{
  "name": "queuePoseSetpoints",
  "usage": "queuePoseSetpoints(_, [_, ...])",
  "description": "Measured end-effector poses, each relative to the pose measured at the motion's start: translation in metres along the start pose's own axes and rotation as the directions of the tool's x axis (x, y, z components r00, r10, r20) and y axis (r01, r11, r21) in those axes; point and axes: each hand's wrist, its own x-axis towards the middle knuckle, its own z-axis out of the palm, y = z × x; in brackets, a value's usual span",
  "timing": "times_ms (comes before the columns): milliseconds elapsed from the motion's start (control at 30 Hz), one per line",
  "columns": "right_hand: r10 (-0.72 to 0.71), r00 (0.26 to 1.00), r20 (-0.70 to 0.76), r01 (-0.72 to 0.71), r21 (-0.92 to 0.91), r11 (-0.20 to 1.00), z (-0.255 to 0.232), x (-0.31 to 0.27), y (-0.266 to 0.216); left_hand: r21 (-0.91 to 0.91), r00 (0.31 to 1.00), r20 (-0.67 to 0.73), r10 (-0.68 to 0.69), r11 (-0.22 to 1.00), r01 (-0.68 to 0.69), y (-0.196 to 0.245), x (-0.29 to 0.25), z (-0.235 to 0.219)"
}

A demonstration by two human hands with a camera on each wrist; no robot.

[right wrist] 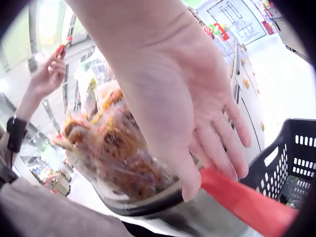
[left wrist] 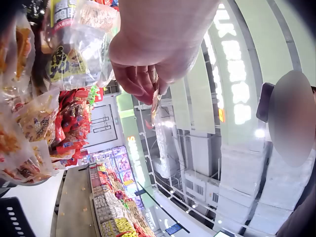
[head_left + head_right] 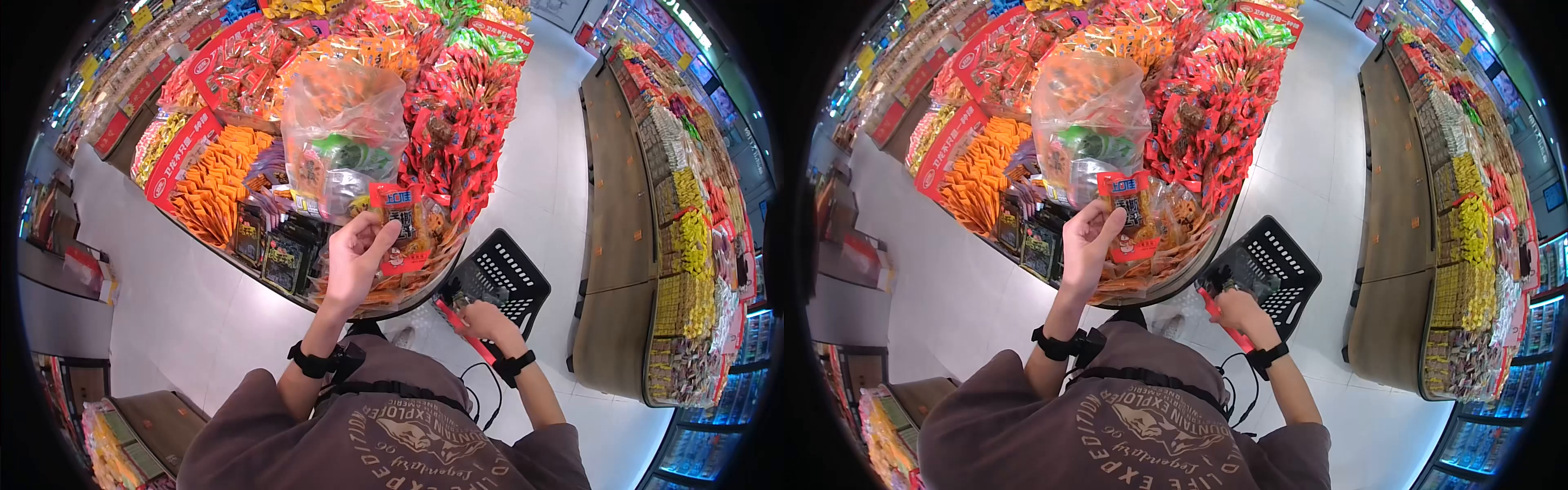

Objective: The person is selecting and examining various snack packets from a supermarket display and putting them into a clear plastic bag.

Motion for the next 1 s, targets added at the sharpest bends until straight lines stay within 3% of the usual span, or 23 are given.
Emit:
queuePoseSetpoints(33, [-0.002, 1.000, -0.013, 0.003, 0.064, 0.998, -0.014, -0.003, 0.002, -0.008, 1.000, 0.000, 0.002, 1.000, -0.002, 0.001, -0.001, 0.001])
queuePoseSetpoints(100, [-0.130, 0.948, -0.289, 0.214, 0.282, 0.935, -0.033, -0.002, 0.012, 0.030, 0.999, -0.003, -0.034, 0.999, 0.034, 0.004, -0.003, -0.004])
queuePoseSetpoints(167, [-0.087, 0.908, -0.410, 0.245, 0.351, 0.904, -0.097, -0.021, -0.016, 0.072, 1.000, 0.013, 0.013, 0.997, -0.014, 0.002, -0.001, -0.003])
queuePoseSetpoints(233, [-0.105, 0.826, -0.553, 0.382, 0.414, 0.826, -0.133, -0.026, -0.032, 0.048, 1.000, 0.003, 0.002, 0.999, -0.003, 0.004, -0.003, 0.005])
queuePoseSetpoints(300, [-0.103, 0.710, -0.697, 0.573, 0.486, 0.660, -0.149, -0.018, -0.047, 0.060, 0.996, 0.066, -0.056, 0.997, 0.052, 0.005, -0.008, 0.008])
queuePoseSetpoints(333, [-0.063, 0.700, -0.711, 0.624, 0.567, 0.538, -0.158, -0.019, -0.062, 0.082, 0.990, 0.114, -0.078, 0.994, 0.069, 0.005, -0.010, 0.006])
queuePoseSetpoints(367, [-0.074, 0.704, -0.706, 0.628, 0.571, 0.529, -0.162, -0.017, -0.070, 0.088, 0.992, 0.099, -0.082, 0.993, 0.073, 0.005, -0.013, 0.004])
queuePoseSetpoints(433, [-0.018, 0.719, -0.695, 0.643, 0.656, 0.394, -0.166, -0.013, -0.082, 0.172, 0.973, 0.187, -0.134, 0.980, 0.102, 0.006, -0.017, 0.002])
queuePoseSetpoints(667, [-0.061, 0.724, -0.687, 0.687, 0.710, 0.155, -0.160, -0.001, -0.098, 0.219, 0.984, 0.153, -0.087, 0.974, 0.052, 0.009, -0.026, -0.011])
queuePoseSetpoints(900, [-0.047, 0.752, -0.657, 0.656, 0.741, 0.141, -0.155, -0.005, -0.097, 0.178, 0.989, 0.128, -0.075, 0.983, 0.052, 0.011, -0.026, -0.012])
queuePoseSetpoints(1000, [-0.034, 0.743, -0.668, 0.658, 0.721, 0.219, -0.159, -0.010, -0.101, 0.210, 0.991, 0.115, -0.062, 0.977, 0.036, 0.010, -0.024, -0.015])
